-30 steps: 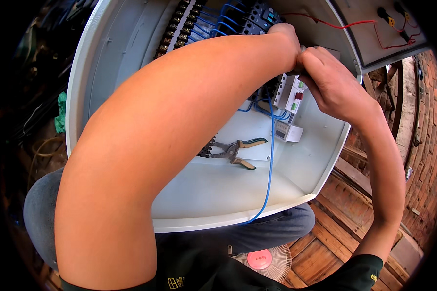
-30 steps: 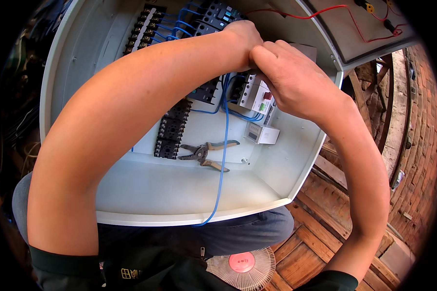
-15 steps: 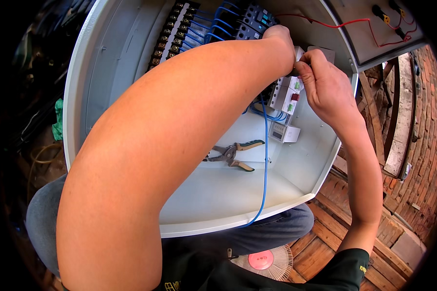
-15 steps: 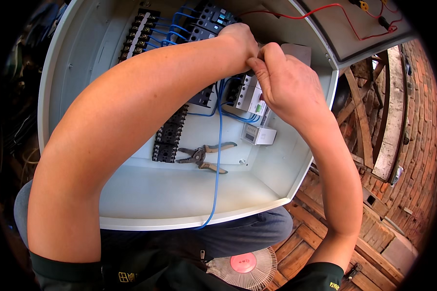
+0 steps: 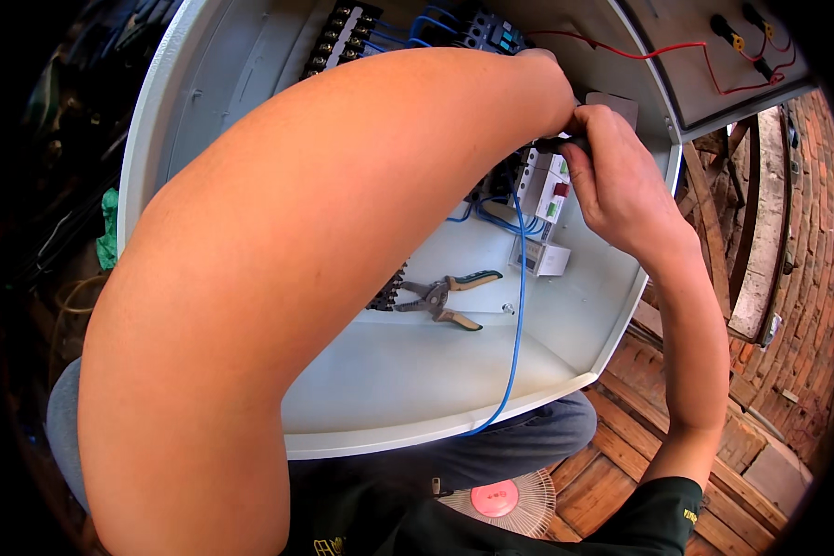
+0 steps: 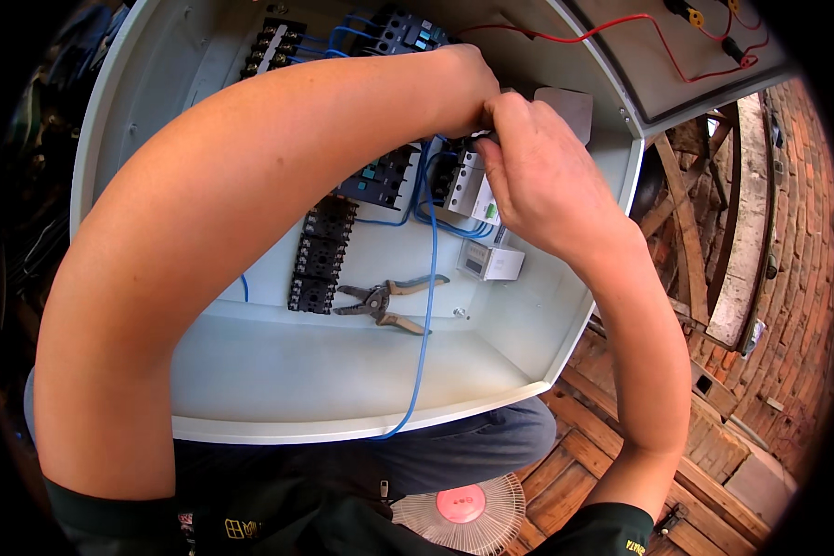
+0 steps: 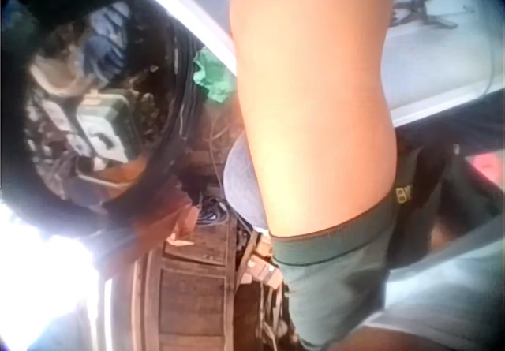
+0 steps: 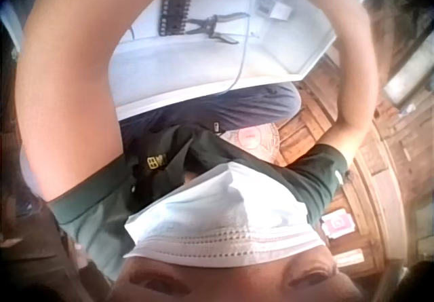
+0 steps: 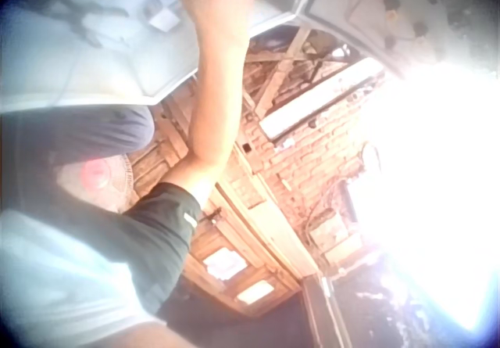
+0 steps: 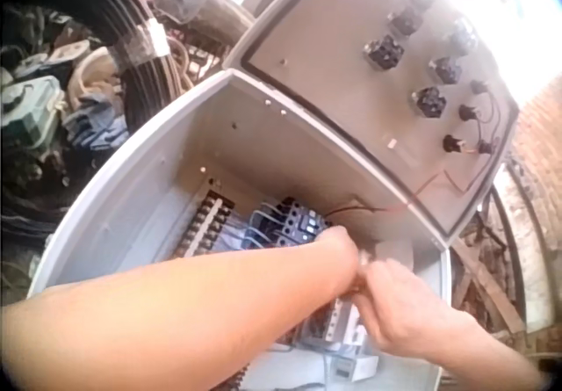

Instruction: The person sits on the floor and works inside an open electrical distribution box. They use pliers and a screwdriver to strip, cut, and connect blue wires to terminal blocks and circuit breakers.

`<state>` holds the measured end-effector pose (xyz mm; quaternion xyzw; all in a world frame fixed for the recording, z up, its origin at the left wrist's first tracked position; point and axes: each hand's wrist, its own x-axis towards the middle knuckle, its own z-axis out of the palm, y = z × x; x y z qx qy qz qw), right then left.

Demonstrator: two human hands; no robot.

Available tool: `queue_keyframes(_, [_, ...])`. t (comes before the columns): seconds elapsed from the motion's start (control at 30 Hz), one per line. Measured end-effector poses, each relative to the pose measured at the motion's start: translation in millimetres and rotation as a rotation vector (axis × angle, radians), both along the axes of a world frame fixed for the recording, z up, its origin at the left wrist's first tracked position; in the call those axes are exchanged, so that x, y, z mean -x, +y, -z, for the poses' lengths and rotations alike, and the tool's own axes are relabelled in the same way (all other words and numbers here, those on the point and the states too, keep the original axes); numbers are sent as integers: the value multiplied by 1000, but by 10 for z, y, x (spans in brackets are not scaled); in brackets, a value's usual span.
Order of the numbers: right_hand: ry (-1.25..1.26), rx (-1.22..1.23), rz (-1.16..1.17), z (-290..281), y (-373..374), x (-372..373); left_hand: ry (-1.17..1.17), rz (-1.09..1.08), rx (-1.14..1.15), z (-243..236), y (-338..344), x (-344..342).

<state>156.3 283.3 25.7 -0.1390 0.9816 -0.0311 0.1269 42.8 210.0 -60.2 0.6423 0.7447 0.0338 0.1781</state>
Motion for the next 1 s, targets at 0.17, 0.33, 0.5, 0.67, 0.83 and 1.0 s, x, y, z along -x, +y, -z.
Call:
queue_keyframes(0.17, [50,-25,37,-38,-101,-5,47,106,21,78,121,111])
queue_keyframes(0.33, [66,-93,80,28,-59,-7,-76,-24,28,9,125,64])
queue_keyframes(0.5, [103,-32,150,53,-118,-41,-3,20,-1,14,73,42])
queue_keyframes(0.67, [155,18,35,94,-74,-17,-5,28,50,-30,32,76])
queue_keyframes(0.83, [26,-44,287,35,-98,-8,59,53,94,4,54,60])
queue_keyframes(1.0, [118,19,182,75,-104,-42,6,-22,81,35,108,40])
